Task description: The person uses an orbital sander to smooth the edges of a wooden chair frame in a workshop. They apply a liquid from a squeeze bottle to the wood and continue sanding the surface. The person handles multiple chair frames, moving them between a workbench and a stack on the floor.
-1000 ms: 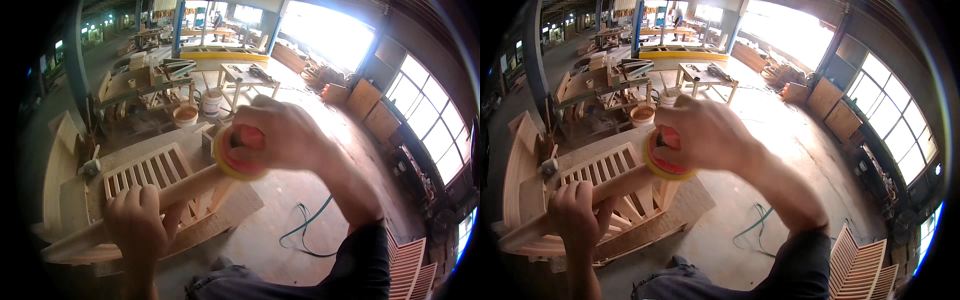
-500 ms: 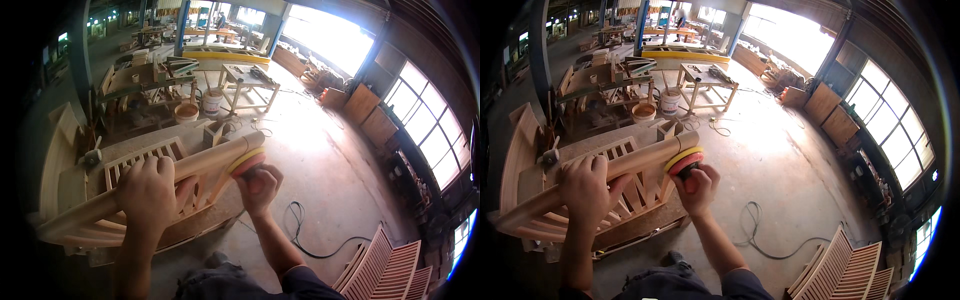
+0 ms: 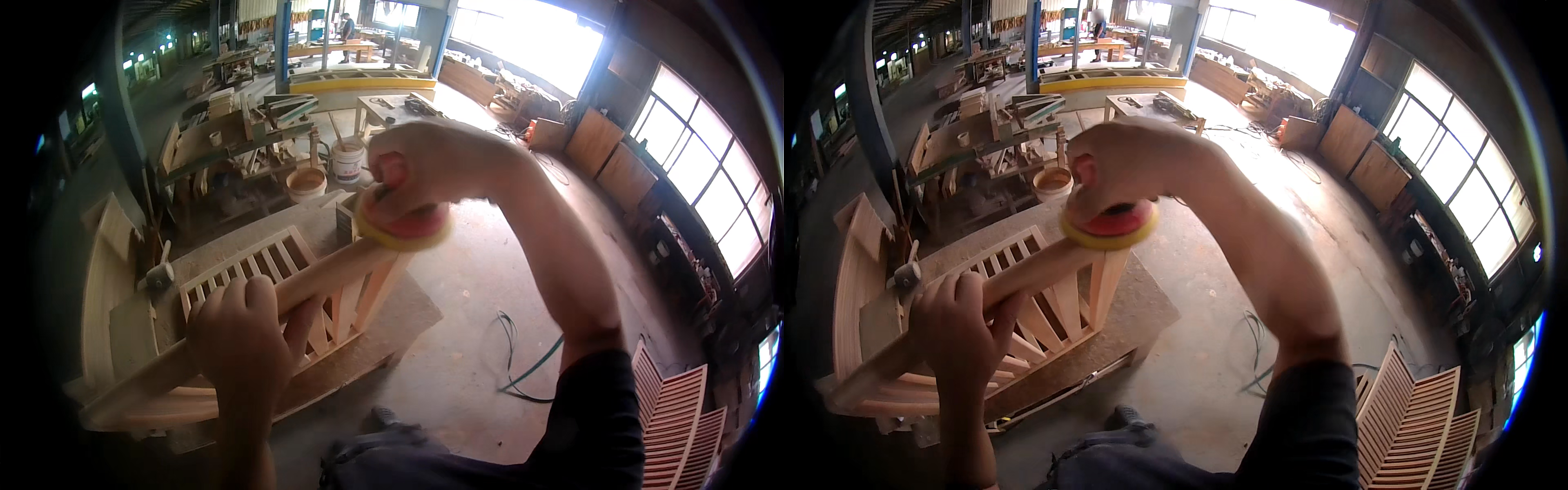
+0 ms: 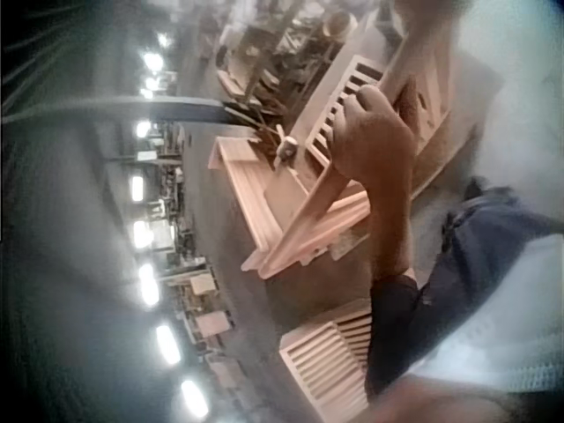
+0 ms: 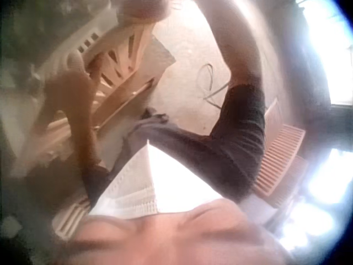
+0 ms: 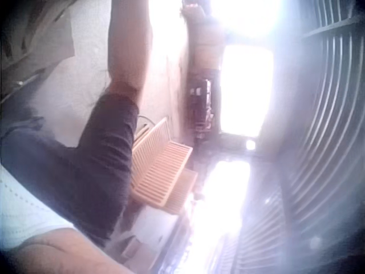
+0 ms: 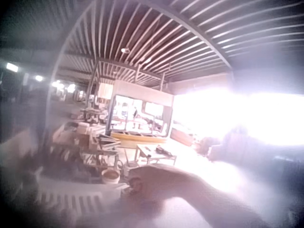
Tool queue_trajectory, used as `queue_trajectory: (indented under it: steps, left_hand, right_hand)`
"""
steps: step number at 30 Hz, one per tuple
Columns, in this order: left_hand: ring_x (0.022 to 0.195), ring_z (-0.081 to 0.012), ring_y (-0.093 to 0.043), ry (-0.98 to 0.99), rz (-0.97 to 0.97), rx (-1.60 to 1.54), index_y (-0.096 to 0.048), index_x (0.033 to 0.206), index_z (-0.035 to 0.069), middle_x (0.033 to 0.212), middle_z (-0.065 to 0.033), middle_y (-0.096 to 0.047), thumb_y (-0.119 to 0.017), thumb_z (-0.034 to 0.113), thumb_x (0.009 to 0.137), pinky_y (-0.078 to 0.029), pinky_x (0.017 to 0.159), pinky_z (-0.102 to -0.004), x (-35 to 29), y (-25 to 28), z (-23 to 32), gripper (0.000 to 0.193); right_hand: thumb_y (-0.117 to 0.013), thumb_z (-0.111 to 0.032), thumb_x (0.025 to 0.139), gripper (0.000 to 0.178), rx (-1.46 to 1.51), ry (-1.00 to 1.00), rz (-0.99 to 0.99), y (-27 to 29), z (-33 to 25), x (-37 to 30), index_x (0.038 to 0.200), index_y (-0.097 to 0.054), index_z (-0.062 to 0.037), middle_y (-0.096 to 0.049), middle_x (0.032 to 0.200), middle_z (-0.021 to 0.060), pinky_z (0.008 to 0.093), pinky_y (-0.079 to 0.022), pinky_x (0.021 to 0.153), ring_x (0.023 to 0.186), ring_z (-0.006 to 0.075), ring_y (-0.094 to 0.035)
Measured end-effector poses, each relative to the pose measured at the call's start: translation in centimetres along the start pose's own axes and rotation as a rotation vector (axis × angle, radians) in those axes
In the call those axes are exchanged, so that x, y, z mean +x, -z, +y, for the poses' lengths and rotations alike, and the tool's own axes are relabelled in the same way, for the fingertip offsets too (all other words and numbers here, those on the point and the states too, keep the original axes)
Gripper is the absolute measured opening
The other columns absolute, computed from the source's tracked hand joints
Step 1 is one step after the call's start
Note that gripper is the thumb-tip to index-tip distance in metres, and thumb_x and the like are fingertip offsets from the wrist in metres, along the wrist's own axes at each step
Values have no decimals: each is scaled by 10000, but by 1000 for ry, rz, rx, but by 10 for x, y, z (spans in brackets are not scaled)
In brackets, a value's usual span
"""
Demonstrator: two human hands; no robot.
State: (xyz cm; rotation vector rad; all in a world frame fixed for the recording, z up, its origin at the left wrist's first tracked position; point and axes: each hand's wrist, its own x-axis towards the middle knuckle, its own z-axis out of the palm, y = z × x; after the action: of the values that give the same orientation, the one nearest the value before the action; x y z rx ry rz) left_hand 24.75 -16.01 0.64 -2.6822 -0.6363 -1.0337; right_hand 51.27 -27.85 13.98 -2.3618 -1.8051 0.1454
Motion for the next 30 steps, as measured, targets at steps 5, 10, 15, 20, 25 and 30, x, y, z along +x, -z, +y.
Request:
queue_trajectory:
  steps: [5,10,15,20,25,30]
  left_hand:
    - [735,-385,-636,16,-8,17,-559,848,95,777,-119,-599,-861,538,834,-476,679,-528,-2,-5,3,536]
    - [650,-307,-603,-2,25,56,-538,804,126,723,-53,-545,-831,597,840,-455,640,-487,1,4,3,555]
    - [649,-306,-601,44,7,-1,-533,732,127,702,-59,-536,-808,620,860,-441,636,-467,4,6,7,579]
    - [626,-326,-589,81,8,-11,-511,709,107,679,-85,-529,-629,784,940,-419,604,-481,2,3,4,726]
    - [632,-318,-593,33,42,-2,-536,761,115,707,-86,-541,-713,725,911,-424,609,-485,3,0,2,652]
    - [645,-343,-596,1,32,2,-551,790,105,717,-99,-542,-753,654,907,-439,622,-501,1,2,-1,596]
  right_hand:
    - [-918,-533,814,610,82,-7,-597,12,8,76,1164,-753,-61,-744,978,51,346,-577,660,807,161,-689]
    - [-867,-440,885,503,180,41,-960,-32,39,135,1228,-792,-80,-735,948,20,281,-539,639,755,91,-641]
    - [-842,-402,903,464,401,141,-1064,-82,74,148,1240,-794,-86,-729,938,-13,230,-462,602,709,67,-609]
    - [-855,-398,903,441,385,217,-939,-63,69,137,1211,-792,-89,-747,981,-4,230,-494,631,766,82,-654]
    - [-886,-435,867,466,328,188,-738,-6,40,98,1170,-796,-92,-754,1014,24,282,-558,681,840,138,-708]
    - [-854,-497,849,481,35,263,-204,11,22,32,1133,-783,-115,-766,1040,126,374,-602,746,857,266,-743]
